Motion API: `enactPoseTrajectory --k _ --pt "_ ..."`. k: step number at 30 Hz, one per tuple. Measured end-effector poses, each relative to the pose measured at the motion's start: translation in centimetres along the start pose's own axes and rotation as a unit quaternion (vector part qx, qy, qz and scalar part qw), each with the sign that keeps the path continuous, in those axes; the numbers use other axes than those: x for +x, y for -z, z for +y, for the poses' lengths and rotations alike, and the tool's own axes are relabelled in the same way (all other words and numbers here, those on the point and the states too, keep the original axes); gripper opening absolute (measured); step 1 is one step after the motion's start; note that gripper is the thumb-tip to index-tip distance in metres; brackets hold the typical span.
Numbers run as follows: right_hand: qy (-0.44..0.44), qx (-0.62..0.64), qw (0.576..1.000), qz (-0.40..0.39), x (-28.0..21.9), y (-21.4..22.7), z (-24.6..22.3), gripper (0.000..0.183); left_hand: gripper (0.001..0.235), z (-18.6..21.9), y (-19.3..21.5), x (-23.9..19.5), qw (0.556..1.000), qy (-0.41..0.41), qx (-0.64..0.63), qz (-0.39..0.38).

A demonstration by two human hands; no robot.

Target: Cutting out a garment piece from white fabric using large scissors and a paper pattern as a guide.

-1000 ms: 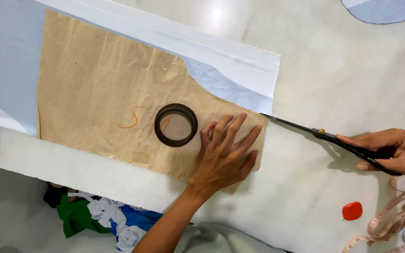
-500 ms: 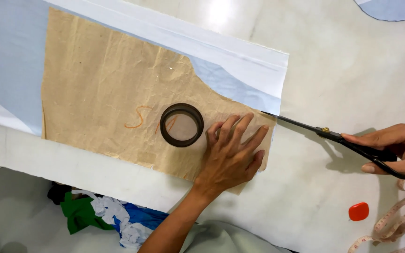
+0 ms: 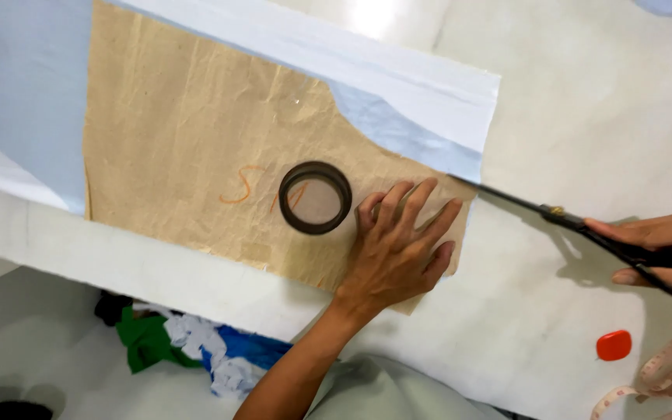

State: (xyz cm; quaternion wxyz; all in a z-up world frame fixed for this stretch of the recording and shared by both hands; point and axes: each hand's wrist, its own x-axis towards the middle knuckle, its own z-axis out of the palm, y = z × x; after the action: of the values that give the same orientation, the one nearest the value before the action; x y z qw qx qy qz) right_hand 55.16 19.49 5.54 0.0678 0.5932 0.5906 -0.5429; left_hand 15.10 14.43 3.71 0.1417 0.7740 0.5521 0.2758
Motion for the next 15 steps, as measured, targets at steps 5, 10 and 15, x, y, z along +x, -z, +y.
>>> enactPoseTrajectory --k 5,10,15 --pt "0.017 -0.120 0.993 -0.008 0.2 0.6 1.1 0.084 0.036 0.0 -0.3 -0.3 1.000 0.002 -0.003 0.000" --pt "0.116 -0.091 0.989 -0.029 1.1 0.8 5.6 0.087 0.035 0.1 -0.3 -0.3 1.000 0.008 -0.005 0.002" --pt "0.051 -0.010 0.999 -0.011 0.8 -0.3 -0.3 0.085 0.033 0.0 0.4 0.0 1.000 -0.001 -0.001 -0.006"
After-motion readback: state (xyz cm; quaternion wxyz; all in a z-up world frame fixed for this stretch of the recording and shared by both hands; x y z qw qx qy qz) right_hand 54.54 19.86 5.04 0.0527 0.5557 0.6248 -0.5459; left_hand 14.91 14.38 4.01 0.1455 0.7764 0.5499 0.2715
